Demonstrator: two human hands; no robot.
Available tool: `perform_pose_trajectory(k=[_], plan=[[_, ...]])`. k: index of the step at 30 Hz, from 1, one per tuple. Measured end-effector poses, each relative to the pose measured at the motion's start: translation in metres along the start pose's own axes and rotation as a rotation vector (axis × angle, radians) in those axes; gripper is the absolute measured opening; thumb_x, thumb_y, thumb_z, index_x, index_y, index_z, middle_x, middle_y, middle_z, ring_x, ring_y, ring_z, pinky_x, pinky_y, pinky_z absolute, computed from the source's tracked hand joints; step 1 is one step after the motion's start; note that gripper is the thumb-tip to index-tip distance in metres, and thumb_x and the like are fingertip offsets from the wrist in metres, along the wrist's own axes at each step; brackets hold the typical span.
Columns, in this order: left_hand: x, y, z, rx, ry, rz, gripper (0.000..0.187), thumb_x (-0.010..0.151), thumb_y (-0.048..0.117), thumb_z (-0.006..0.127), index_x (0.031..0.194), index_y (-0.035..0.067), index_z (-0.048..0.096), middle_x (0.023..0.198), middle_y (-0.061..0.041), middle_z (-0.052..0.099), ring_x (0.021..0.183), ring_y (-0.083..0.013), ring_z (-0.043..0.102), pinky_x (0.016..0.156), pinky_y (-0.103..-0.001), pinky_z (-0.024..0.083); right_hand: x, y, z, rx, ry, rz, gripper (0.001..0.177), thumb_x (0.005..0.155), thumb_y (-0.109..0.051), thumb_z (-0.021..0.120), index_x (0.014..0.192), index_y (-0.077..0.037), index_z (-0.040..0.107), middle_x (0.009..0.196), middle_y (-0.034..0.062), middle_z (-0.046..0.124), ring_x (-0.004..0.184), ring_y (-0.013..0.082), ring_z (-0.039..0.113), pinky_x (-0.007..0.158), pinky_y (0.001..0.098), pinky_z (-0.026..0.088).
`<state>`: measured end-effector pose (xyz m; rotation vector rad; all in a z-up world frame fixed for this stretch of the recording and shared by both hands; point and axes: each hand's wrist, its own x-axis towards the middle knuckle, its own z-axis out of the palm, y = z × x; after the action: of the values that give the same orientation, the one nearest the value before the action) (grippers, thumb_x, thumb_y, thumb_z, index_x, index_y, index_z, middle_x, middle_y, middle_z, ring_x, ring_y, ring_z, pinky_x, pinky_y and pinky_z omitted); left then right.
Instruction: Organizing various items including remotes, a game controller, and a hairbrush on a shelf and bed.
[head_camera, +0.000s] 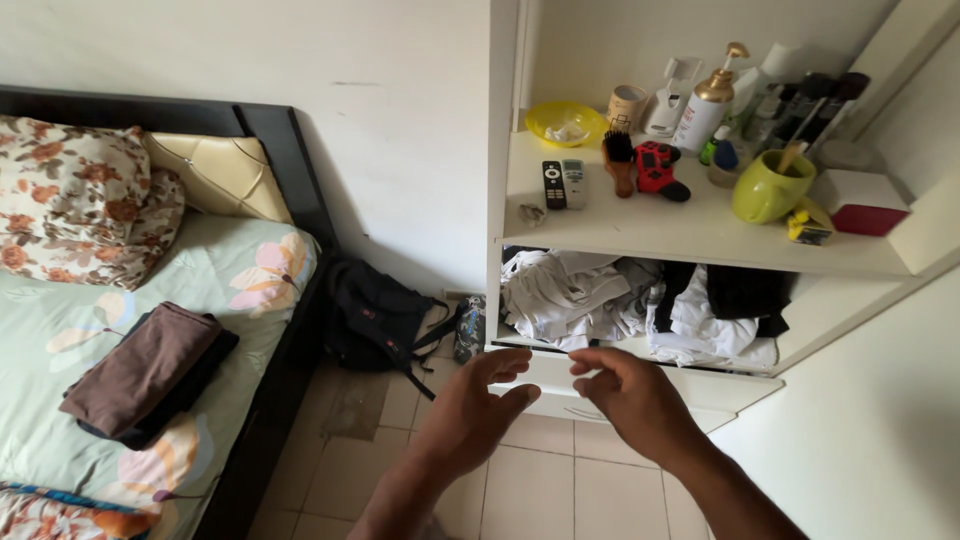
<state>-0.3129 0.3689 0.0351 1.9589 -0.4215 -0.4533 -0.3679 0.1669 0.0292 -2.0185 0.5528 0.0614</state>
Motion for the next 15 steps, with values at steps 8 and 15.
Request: perform_pose_trajectory(k=[8,15], plan=[[0.094,-0.025,-0.019,0.02,-0.029,0.06,0.046,0.084,0.029,0.071,0.128,0.017,0.07,0.122,-0.001,0.078,0.114,-0.0118,0.073,0.096,-0.027,0.055,0.094,-0.03,0.014,-0.081,0.117,-0.075,0.032,0.089,-0.021,0.071,0.12,-0.022,0.078,0.111,-0.0082,0.082,0.08,0.0085,0.068,0.074,0.0242,0.053],[0.186,-0.043,-0.055,-0.004,-0.144,0.054,0.048,0.086,0.027,0.069,0.132,0.011,0.066,0.128,-0.008,0.074,0.12,-0.0176,0.072,0.096,-0.031,0.058,0.212,-0.043,0.028,-0.18,0.307,-0.339,0.033,0.088,-0.016,0.067,0.119,-0.014,0.073,0.12,-0.0015,0.074,0.084,0.0168,0.07,0.077,0.0317,0.056]])
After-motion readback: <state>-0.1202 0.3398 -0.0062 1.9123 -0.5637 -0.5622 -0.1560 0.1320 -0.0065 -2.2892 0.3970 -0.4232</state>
